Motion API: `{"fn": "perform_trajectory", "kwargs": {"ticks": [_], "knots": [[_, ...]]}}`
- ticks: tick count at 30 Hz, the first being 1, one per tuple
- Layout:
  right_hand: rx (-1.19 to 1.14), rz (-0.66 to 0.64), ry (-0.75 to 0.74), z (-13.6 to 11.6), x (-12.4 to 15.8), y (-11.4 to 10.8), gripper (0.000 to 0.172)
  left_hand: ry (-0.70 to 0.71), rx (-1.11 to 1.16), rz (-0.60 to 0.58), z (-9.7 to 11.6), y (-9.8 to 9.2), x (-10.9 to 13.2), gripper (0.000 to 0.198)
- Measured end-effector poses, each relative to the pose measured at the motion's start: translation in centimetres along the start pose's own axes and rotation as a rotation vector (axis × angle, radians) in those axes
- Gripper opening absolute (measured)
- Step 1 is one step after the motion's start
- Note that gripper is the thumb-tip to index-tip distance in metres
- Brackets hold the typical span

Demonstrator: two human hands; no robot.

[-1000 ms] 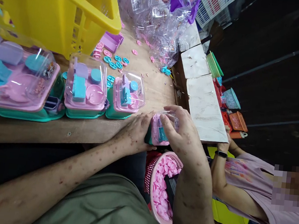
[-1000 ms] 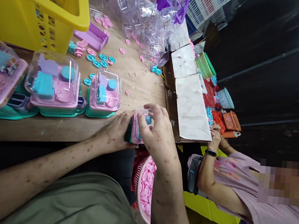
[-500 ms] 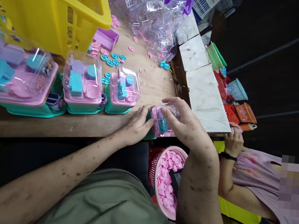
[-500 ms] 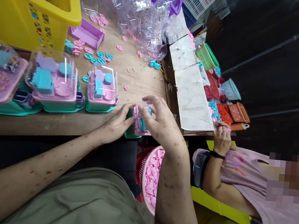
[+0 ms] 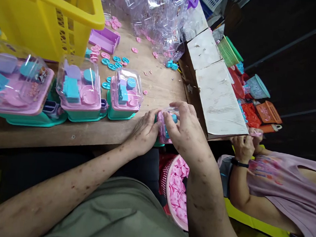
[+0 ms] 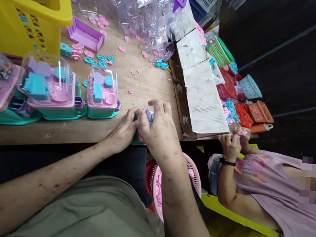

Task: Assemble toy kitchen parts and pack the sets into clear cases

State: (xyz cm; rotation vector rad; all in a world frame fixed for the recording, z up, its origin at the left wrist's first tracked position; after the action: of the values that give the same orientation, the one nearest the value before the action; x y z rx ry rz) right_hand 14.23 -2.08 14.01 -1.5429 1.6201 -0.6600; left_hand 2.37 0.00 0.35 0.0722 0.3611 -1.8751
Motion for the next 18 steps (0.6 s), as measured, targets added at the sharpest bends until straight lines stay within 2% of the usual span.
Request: {"fn": "perform_trajectory", "kwargs": {"ticks": [7,14,18], "knots": [[-0.029,0.001,0.015,0.4,0.2,0.0,0.041,-0.028,-0.015,-0.013,0.1,0.2,-0.1,0.044],[-0.052,-0.098,0.085,1.8,0.0,-1.1,0.051,0.019,-0.088,-0.025,0.5,-0.1,-0.2,0.043],[-0.036,-0.079,0.098,2.3,0.2,-0.7,0.052,0.036,-0.137,-0.019,0.7,0.1,-0.2,0.043]]}}
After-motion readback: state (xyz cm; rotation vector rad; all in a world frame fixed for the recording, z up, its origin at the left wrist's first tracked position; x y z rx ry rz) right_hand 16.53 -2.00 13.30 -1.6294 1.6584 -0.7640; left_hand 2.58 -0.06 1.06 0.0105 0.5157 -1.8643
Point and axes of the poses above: each hand's wrist, its own x-axis away from the middle knuckle, its own y-axis out of the palm, z = x × y, the point moved 2 cm from there along -x, towards the middle knuckle, and after that the axes turned 13 degrees about -x, right-handed, at the moved point
